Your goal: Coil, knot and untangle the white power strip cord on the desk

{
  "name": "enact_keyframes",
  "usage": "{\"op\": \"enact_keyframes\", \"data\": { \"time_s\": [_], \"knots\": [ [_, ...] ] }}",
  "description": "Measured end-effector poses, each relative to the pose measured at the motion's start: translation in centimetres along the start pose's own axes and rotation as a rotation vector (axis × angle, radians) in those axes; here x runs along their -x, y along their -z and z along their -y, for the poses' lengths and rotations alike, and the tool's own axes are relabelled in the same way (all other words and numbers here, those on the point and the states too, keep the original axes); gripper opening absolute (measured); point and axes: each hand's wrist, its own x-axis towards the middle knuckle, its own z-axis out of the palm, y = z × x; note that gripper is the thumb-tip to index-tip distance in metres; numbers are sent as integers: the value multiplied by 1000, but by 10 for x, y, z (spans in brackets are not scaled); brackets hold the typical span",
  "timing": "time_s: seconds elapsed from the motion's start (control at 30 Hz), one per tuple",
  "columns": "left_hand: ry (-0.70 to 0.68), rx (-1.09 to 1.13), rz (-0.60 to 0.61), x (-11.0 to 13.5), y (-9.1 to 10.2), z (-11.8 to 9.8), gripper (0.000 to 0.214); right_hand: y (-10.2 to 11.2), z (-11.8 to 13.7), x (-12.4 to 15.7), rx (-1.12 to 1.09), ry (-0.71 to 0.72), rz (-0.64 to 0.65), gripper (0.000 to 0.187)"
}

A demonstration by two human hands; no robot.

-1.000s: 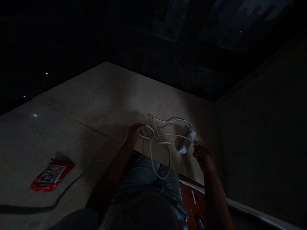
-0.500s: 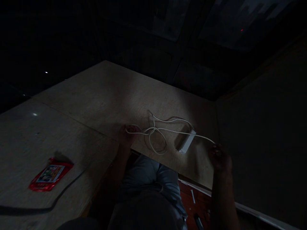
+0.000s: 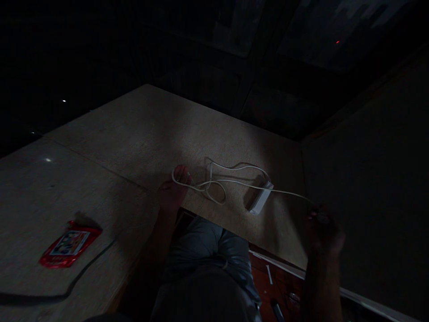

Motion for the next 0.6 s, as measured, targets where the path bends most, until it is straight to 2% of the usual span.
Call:
{"op": "enact_keyframes", "data": {
  "time_s": [0.1, 0.23, 0.4, 0.6],
  "knots": [
    [29, -104, 77, 10, -14, 2, 51, -30, 8, 23, -63, -77, 113, 33],
    [52, -232, 146, 22, -29, 8, 57, -73, 0, 54, 149, -100, 349, 43],
    [123, -364, 156, 30, -35, 17, 45, -117, -44, 71, 363, -89, 460, 47],
    [209, -462, 38, 32, -23, 19, 52, -156, -102, 73, 579, 70, 623, 38]
  ]
}}
